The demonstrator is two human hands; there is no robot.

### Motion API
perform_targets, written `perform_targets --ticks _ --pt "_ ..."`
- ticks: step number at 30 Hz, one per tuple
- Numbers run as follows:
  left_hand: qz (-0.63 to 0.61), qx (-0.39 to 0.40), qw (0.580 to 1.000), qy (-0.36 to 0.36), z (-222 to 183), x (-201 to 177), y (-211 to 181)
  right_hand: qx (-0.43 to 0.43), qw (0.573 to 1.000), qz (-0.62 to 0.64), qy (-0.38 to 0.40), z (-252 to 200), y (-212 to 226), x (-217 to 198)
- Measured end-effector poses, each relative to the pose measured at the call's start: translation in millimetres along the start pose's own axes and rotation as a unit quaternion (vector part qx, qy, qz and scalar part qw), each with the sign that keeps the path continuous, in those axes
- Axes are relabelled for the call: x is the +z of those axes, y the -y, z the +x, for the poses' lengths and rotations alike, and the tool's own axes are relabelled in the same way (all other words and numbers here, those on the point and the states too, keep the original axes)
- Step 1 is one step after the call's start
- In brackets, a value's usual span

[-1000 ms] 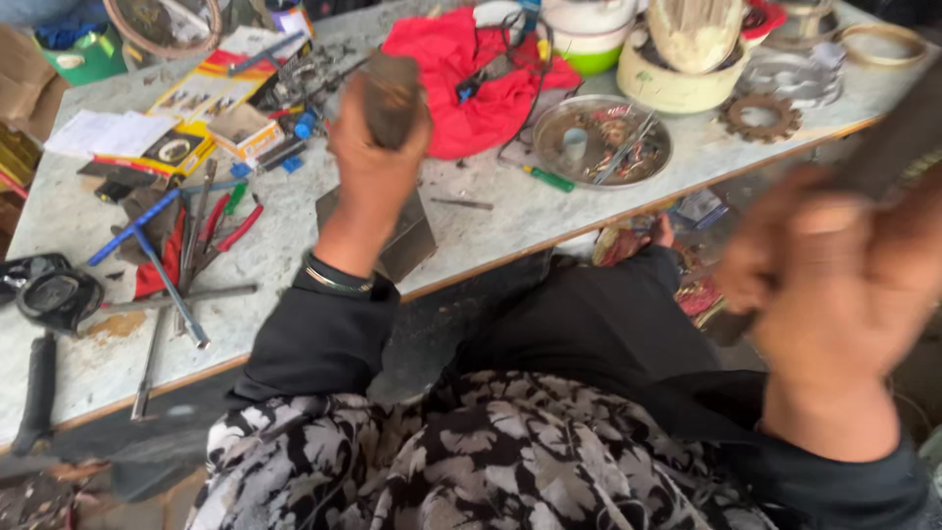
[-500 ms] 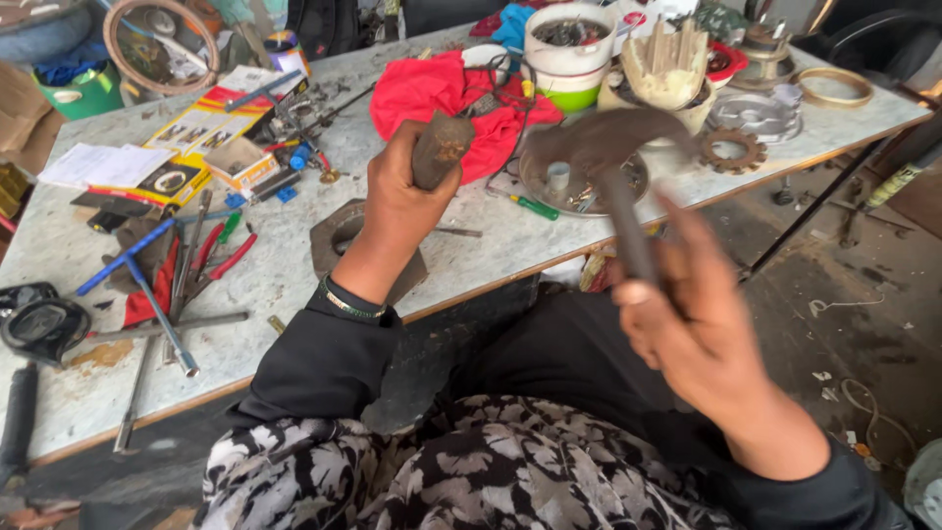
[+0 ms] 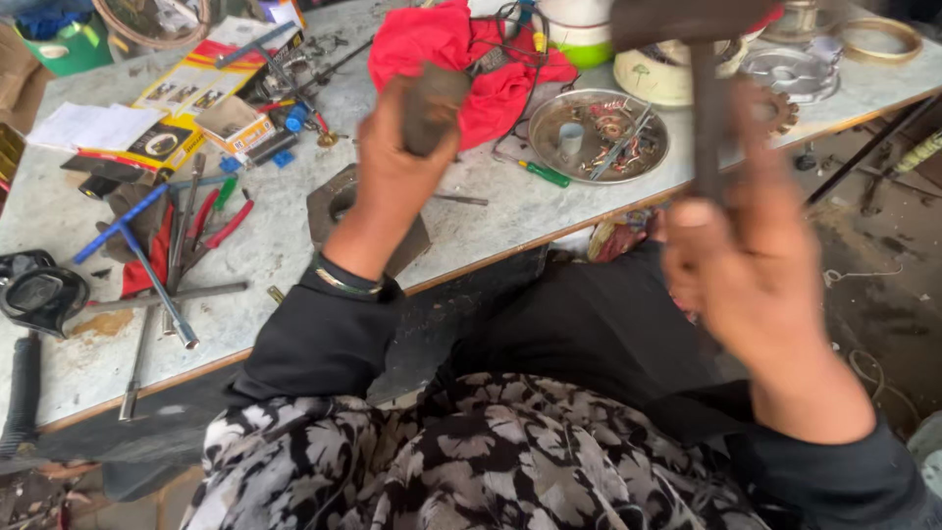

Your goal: The person disassembles a small electric motor on a workbench by using a hammer, pliers, and a screwdriver to remove internal components and separate the metal casing.

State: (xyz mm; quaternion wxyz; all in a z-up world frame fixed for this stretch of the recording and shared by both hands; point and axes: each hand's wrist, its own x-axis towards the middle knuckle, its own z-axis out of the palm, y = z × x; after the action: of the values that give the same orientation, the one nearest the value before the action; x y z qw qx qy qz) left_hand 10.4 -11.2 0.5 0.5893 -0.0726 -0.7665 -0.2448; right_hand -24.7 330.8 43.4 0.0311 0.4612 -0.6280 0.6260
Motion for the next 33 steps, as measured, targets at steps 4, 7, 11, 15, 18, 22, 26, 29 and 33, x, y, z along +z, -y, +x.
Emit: perform_targets --ticks 4,7,11,15,18,22,26,29,33 --pt "-0.035 -0.024 0.999 -0.018 -2.4 -19.4 2.4 0.025 0.997 0.058 -0.040 -8.1 9.4 -2.8" --pt "-0.013 0.004 1.000 -0.027 2.8 -13.7 -6.8 0.024 0.997 0.056 -0.038 -1.0 5.7 4.8" --pt "-0.008 -0.032 0.998 0.051 3.0 -6.4 -25.5 0.004 1.000 -0.004 -0.009 10.3 -7.6 27.5" --pt "-0.015 -0.059 0.995 0.077 6.6 0.2 -29.4 -0.105 0.980 -0.163 0.040 22.0 -11.1 50.8" --pt "0.001 -0.022 0.997 0.077 7.5 7.2 -27.0 -0.177 0.949 -0.251 0.070 26.0 -8.3 64.7" --pt "0.078 0.022 0.992 0.098 11.0 6.1 -25.7 -0.045 0.979 -0.199 0.022 17.6 -10.1 32.4" --pt "0.042 -0.035 0.997 0.062 9.2 -5.2 -26.6 -0.009 0.996 -0.034 -0.078 -1.7 -28.3 -21.0" --pt "0.047 -0.041 0.997 0.051 7.4 -6.1 -22.1 -0.022 0.992 -0.039 -0.120 -24.0 -51.9 -33.4" --pt "0.050 -0.017 0.997 0.051 6.2 -0.5 -15.8 -0.105 0.974 -0.173 -0.099 -19.1 -76.7 -12.0"
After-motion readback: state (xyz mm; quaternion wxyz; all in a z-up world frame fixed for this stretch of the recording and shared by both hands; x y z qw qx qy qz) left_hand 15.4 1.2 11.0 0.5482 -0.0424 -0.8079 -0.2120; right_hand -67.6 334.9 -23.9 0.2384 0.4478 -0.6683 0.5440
